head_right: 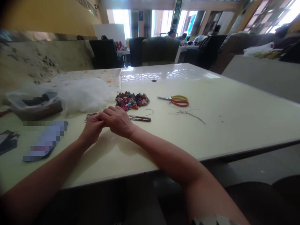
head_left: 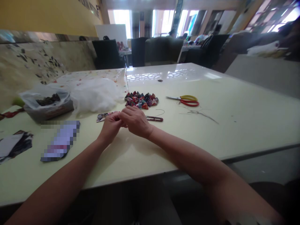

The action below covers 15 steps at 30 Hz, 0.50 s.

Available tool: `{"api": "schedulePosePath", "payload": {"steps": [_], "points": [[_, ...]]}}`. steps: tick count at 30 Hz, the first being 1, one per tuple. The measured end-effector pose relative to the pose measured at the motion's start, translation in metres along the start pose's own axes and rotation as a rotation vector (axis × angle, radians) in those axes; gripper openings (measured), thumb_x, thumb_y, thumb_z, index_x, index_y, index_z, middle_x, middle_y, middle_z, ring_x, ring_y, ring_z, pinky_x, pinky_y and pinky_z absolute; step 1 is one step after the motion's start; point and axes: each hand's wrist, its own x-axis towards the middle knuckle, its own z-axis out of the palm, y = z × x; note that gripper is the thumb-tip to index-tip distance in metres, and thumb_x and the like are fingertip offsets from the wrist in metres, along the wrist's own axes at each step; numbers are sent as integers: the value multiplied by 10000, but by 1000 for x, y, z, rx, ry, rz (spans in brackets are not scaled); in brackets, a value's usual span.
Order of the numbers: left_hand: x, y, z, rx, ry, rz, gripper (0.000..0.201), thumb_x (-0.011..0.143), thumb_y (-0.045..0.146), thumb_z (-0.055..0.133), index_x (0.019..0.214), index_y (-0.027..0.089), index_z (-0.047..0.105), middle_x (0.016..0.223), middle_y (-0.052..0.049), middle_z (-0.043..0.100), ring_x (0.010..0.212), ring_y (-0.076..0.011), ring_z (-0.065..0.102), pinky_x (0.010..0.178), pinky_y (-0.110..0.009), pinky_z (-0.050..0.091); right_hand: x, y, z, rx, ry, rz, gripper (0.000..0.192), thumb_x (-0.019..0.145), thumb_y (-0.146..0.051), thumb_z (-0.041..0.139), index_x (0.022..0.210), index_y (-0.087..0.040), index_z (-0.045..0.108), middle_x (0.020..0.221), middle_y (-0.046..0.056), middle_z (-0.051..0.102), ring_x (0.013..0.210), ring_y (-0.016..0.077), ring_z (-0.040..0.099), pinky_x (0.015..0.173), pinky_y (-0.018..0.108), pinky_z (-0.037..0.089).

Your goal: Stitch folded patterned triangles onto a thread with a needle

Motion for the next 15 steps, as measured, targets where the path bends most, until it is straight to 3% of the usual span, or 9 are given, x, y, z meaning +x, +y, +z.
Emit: {"api": "schedulePosePath", "payload": {"steps": [7, 11, 15], "points": [[1, 0, -2, -31, 41, -75, 390, 603, 443, 948, 747, 139, 752, 681, -13, 667, 612, -127, 600, 635, -285, 547, 0, 7, 4, 44, -34, 187, 205, 1032, -104, 459, 916, -177, 612, 894, 50, 600, 808, 175, 475, 730, 311, 334], [1, -1, -1, -18, 37, -49, 335, 627, 406, 924, 705, 151, 722, 664, 4, 637, 608, -124, 577, 619, -278, 529, 1, 8, 2, -10, -74, 110, 162, 994, -90, 524, 977, -196, 646, 907, 57, 616, 868, 206, 490, 753, 340, 326], [4, -7, -2, 64, 9, -5, 227, 712, 295, 839, 664, 168, 657, 677, -3, 617, 668, -148, 545, 603, -273, 482, 5, -7, -5, 11, -50, -12, 250, 1019, -78, 477, 1070, -227, 671, 962, 66, 663, 966, 226, 529, 834, 372, 377]]}}
